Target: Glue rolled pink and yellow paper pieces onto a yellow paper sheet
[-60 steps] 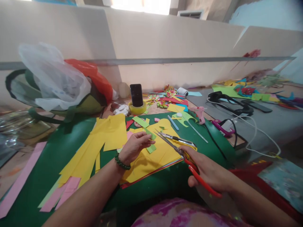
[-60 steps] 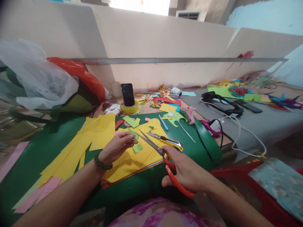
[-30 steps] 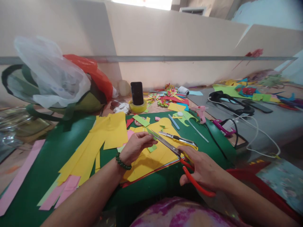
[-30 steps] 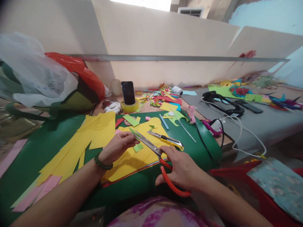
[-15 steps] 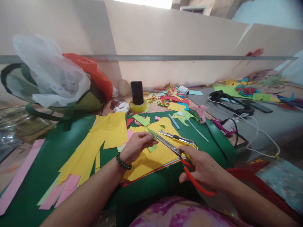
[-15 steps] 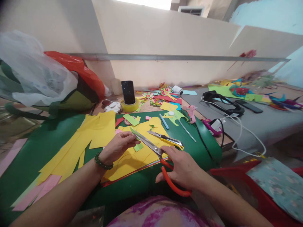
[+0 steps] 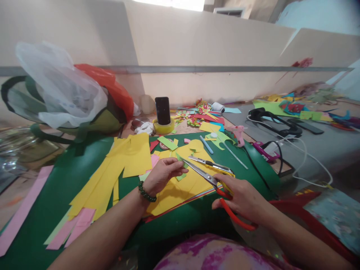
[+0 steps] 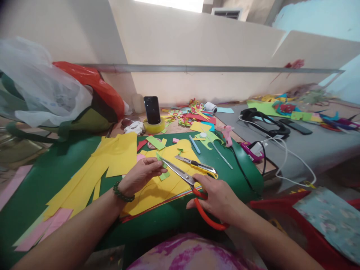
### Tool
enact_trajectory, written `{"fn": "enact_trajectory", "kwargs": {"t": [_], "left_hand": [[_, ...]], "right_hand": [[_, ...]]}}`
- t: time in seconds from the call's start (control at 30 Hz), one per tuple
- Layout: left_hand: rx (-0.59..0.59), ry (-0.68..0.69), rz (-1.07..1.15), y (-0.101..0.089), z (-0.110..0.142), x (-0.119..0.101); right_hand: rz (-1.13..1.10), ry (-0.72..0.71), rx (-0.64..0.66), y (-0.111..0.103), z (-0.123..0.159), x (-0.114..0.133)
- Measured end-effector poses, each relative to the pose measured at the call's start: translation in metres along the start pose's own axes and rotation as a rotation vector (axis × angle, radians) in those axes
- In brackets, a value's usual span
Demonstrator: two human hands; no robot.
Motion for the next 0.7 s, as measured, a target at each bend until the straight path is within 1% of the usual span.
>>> {"fn": "enact_trajectory", "kwargs": {"t": [0.2, 0.33, 0.43, 0.53, 0.7], "left_hand": [[0.008, 0.003, -0.002, -0.0003, 0.0007, 0.0004], [0.013, -0.009, -0.011, 0.0012, 0.0013, -0.0005], [0.027, -0.010, -0.026, 0.0025, 0.0020, -0.0004], [0.056, -0.021, -0.050, 0.0036, 0.0026, 0.0014], [0.071, -0.031, -0.041, 0.0047, 0.0031, 0.0033]], "right_hand": [[0.027, 0.000, -0.001, 0.0012, 0.0004, 0.0005], [0.090, 0.014, 0.012, 0.0017, 0.0009, 0.0007], [0.142, -0.009, 0.020, 0.0027, 0.0009, 0.0014], [0.189, -0.038, 0.000, 0.0041, 0.0005, 0.0018], [0.199, -0.074, -0.034, 0.0085, -0.0003, 0.0016]]}}
Point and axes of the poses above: each hand's wrist, its own z-axis away from the middle knuckle, its own y-axis out of the palm, x = y × z, the point moved 3 cm from there along -z, towards the middle knuckle, and after that the axes turned 1 degree about y, right-handed, at the moved point
